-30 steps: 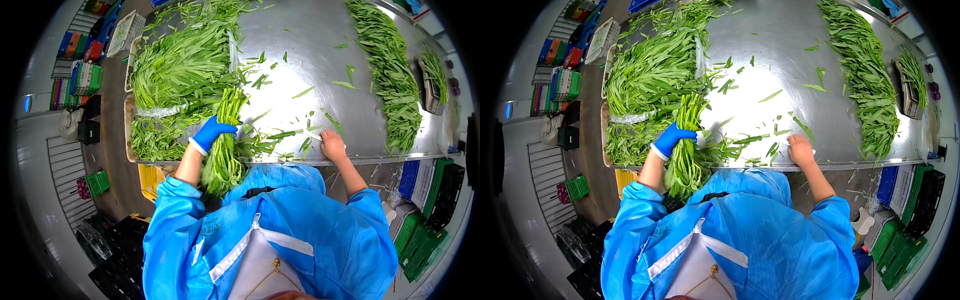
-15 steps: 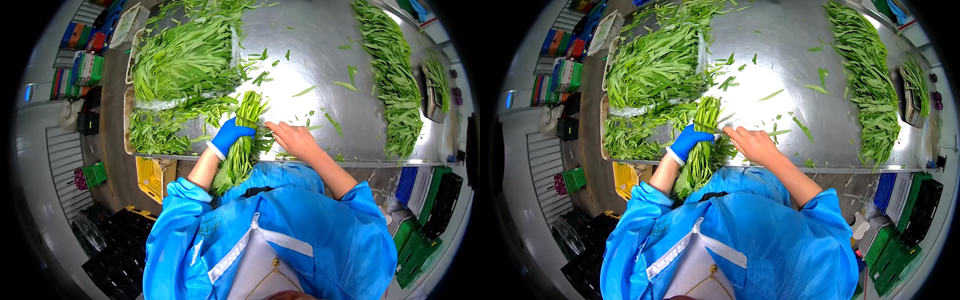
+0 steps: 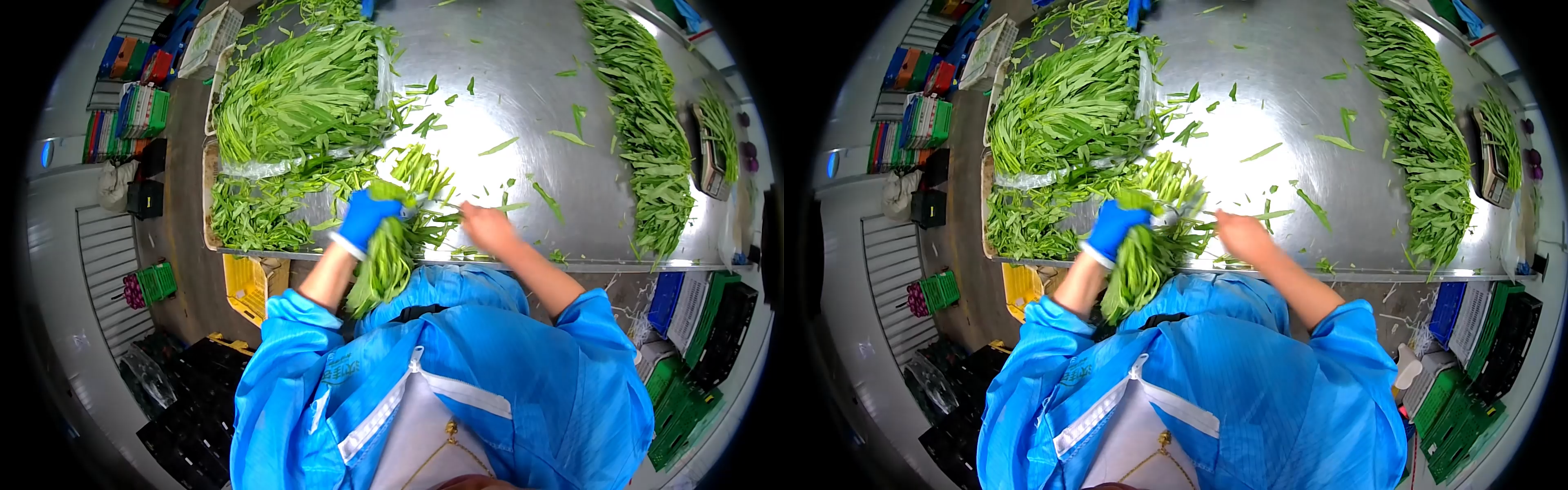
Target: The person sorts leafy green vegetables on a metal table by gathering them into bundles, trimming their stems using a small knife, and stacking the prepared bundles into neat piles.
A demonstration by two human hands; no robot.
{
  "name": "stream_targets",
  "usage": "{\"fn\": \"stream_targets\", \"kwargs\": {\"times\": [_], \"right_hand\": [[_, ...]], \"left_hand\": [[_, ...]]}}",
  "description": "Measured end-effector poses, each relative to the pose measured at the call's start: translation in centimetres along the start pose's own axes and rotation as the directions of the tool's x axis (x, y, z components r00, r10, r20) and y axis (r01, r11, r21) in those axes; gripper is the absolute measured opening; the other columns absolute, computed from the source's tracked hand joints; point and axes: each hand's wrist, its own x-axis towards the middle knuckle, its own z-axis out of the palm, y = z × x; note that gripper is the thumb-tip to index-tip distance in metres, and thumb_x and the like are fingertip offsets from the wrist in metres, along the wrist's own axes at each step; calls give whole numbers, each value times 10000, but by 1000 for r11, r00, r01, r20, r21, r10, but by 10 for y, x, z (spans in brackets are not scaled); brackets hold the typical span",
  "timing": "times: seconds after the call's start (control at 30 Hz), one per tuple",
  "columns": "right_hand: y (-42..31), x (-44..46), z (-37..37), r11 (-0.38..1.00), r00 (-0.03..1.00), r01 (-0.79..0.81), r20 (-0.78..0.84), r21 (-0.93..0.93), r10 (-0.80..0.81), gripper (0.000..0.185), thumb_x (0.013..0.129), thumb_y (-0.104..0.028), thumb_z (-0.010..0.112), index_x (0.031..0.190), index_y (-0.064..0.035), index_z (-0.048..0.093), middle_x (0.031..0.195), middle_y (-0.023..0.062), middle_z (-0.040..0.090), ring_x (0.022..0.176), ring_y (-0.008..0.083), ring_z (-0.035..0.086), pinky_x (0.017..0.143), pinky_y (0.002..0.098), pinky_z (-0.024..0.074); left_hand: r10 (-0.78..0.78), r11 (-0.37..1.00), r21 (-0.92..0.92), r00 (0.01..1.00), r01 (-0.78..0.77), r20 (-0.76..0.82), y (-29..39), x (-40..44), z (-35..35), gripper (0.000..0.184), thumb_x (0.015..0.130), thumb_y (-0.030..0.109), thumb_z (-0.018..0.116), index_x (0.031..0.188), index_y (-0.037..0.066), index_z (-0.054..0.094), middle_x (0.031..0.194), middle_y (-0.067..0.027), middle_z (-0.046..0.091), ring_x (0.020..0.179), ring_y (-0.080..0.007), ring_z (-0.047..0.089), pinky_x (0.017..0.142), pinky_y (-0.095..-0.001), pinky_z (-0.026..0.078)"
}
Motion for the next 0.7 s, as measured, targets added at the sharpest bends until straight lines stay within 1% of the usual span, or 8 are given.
{"fn": "stream_targets", "kwargs": {"times": [0.2, 0.3, 0.37, 0.43, 0.5, 0.6, 0.67, 0.7], "right_hand": [[73, -58, -29, 983, 965, -168, 218, 75, 148, 417, 835, -261, 608, 1199, -81, 514, 955, 204, 646, 880, 378, 623, 782, 485, 486], [79, -38, -78, 942, 902, -185, 332, -281, 276, 515, 814, -304, 656, 1251, -76, 506, 1098, 197, 612, 1036, 367, 570, 904, 464, 436], [95, -19, -99, 966, 985, -153, 44, -209, 166, 505, 836, -309, 646, 1254, -58, 514, 1217, 184, 563, 1122, 357, 526, 970, 447, 397], [67, 6, -144, 983, 979, -96, -165, 154, 121, 543, 885, -358, 592, 1295, -19, 485, 1265, 165, 558, 1180, 297, 521, 1013, 380, 384], [36, 30, -172, 782, 974, 33, -197, 622, 115, 532, 917, -405, 526, 1294, -29, 499, 1263, 126, 571, 1165, 255, 529, 1001, 351, 393], [30, 53, -137, 589, 994, 97, -52, 802, -93, 514, 939, -402, 475, 1296, -33, 504, 1261, 93, 574, 1149, 223, 532, 984, 335, 407], [27, 31, -98, 379, 805, -582, 576, 720, 142, 467, 953, -307, 430, 1333, -38, 466, 1293, 84, 546, 1191, 207, 497, 991, 335, 409], [36, 20, -73, 341, 776, -610, 627, 716, 71, 489, 918, -234, 461, 1362, -34, 424, 1335, 87, 507, 1213, 200, 474, 1004, 331, 403]], "left_hand": [[374, 869, -215, 876, -446, -304, 68, -6, -57, 193, 747, 27, 656, 933, -20, 667, 850, -86, 682, 782, -180, 652, 738, -305, 525], [443, 799, -289, 841, -527, -309, 70, 1, -37, 292, 736, 4, 654, 1025, -27, 633, 942, -107, 679, 871, -208, 653, 814, -335, 517], [432, 738, -460, 869, -494, -241, 62, 5, -16, 359, 741, -16, 628, 1099, -29, 596, 997, -117, 670, 910, -226, 647, 851, -345, 505], [356, 692, -625, 924, -363, -143, 54, 0, 12, 367, 769, 25, 593, 1131, -32, 571, 986, -117, 655, 958, -234, 617, 914, -367, 474], [363, 627, -727, 931, -281, -47, 50, -6, 42, 412, 779, 57, 578, 1178, -37, 536, 982, -116, 642, 994, -242, 595, 954, -381, 447], [366, 587, -792, 928, -169, 73, 46, -14, 69, 466, 769, 48, 559, 1222, -39, 498, 985, -123, 636, 1013, -255, 589, 969, -382, 437], [348, 598, -785, 935, -165, 68, 43, -13, 69, 459, 768, 33, 561, 1217, -40, 501, 987, -120, 644, 965, -244, 612, 921, -367, 475], [329, 624, -758, 943, -189, 36, 44, -11, 64, 428, 768, 34, 570, 1187, -38, 525, 981, -114, 648, 937, -230, 619, 888, -356, 487]]}}
